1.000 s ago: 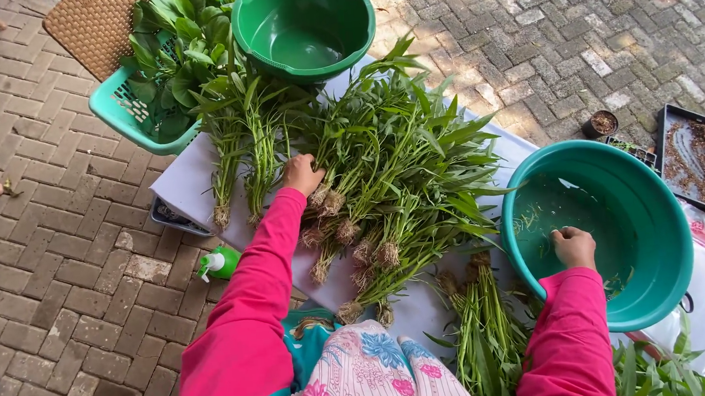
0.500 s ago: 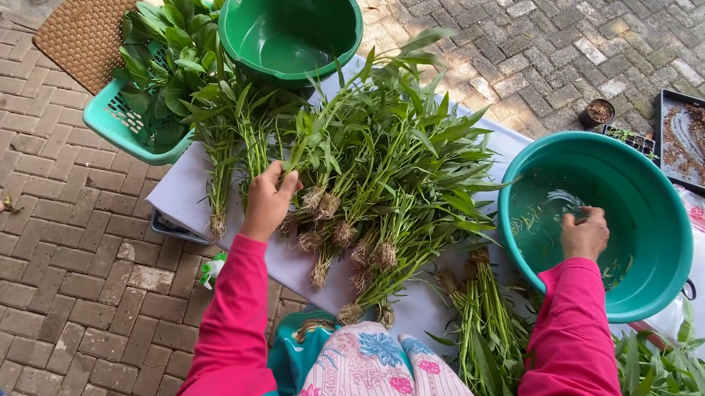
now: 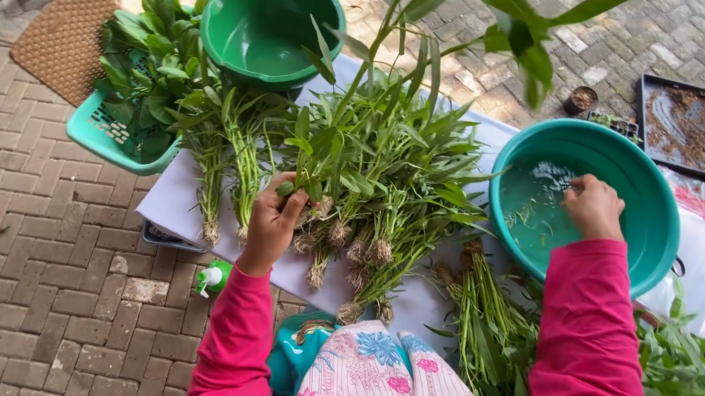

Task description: Wash and sort bundles of green leafy vegetables in a basin of water.

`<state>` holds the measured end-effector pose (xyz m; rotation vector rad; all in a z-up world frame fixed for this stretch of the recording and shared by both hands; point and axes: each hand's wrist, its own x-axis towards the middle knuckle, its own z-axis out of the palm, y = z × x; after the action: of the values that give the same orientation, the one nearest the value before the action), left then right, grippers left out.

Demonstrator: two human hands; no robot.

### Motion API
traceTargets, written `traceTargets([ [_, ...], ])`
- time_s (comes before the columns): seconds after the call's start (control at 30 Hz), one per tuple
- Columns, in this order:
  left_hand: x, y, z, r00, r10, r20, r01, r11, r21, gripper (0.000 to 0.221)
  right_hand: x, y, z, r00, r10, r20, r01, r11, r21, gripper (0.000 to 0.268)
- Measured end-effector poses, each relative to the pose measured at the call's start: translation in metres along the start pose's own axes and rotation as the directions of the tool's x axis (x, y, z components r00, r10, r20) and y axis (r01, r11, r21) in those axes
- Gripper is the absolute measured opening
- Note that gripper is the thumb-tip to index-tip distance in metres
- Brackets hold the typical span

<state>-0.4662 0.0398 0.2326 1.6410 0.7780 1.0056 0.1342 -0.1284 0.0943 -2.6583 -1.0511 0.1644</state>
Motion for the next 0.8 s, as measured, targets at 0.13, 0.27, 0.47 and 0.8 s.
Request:
traceTargets([
  [0.13, 0.0, -0.01, 0.023, 0.995, -0.067, 0.073, 0.075, 0.992, -0.105, 0.023, -0.008, -0.001, -0.012, 0.98, -0.151, -0.13, 0.13, 0.979, -0.157, 0.045],
  [0.27, 0.004, -0.027, 0.05, 0.995, 0.004, 0.097, 0.01, 0.99, -0.142, 0.021, -0.062, -0.066, -0.071, 0.972, -0.234, 0.006, 0.233, 0.972, 0.036, 0.042],
  [0.47, 0.006, -0.02, 0.09, 0.976, -0.076, 0.203, 0.107, 0.983, -0.147, 0.019, -0.141, -0.179, -0.159, 0.798, -0.583, 0.152, 0.34, 0.644, 0.686, 0.027],
  [0.8, 0.0, -0.01, 0.13, 0.956, 0.08, 0.282, -0.076, 0.997, -0.023, 0.025, -0.159, -0.244, -0.118, 0.871, -0.488, -0.052, 0.387, 0.619, 0.683, 0.019],
])
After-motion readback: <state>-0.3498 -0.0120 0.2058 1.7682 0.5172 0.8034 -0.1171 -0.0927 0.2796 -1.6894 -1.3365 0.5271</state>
